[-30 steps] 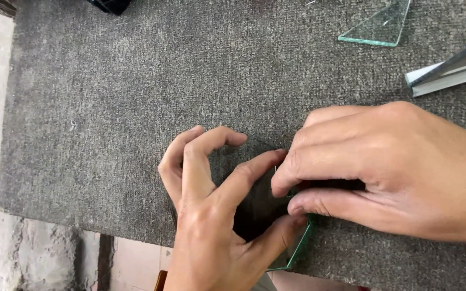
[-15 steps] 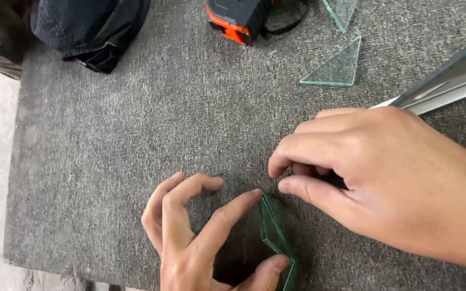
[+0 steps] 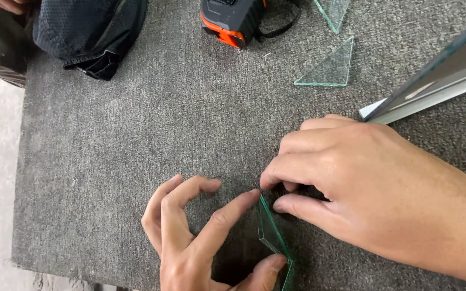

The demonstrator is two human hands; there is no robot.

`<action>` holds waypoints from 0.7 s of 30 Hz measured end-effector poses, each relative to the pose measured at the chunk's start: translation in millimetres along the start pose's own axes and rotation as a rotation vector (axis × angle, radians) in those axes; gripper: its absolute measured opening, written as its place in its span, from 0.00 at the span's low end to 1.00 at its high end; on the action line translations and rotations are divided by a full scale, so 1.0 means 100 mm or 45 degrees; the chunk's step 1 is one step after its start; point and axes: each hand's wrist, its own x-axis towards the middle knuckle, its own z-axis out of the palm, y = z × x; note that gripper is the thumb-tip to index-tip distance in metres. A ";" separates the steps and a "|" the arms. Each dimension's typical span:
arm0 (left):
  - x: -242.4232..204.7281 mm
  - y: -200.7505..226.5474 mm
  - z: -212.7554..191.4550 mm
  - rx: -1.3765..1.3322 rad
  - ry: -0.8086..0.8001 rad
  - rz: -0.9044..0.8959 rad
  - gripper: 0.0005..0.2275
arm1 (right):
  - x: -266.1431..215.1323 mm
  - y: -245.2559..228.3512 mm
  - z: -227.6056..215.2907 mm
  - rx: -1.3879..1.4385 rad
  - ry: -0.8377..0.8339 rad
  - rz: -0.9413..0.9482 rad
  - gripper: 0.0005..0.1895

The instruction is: Applying adhesive to a small glass piece and attaching it to a larger glass plate using a speed square for alignment.

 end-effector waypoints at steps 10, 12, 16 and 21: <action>0.01 0.01 -0.01 0.009 -0.018 0.004 0.24 | 0.01 -0.01 -0.01 0.023 0.021 -0.044 0.05; 0.00 0.00 -0.01 0.014 -0.018 0.005 0.24 | 0.01 -0.02 -0.01 0.025 0.018 -0.026 0.06; 0.00 -0.01 -0.01 0.024 -0.018 0.019 0.24 | 0.01 -0.03 0.00 0.027 0.019 -0.003 0.05; -0.01 -0.02 0.01 0.043 -0.008 0.028 0.24 | 0.01 -0.04 0.00 0.015 0.013 -0.003 0.05</action>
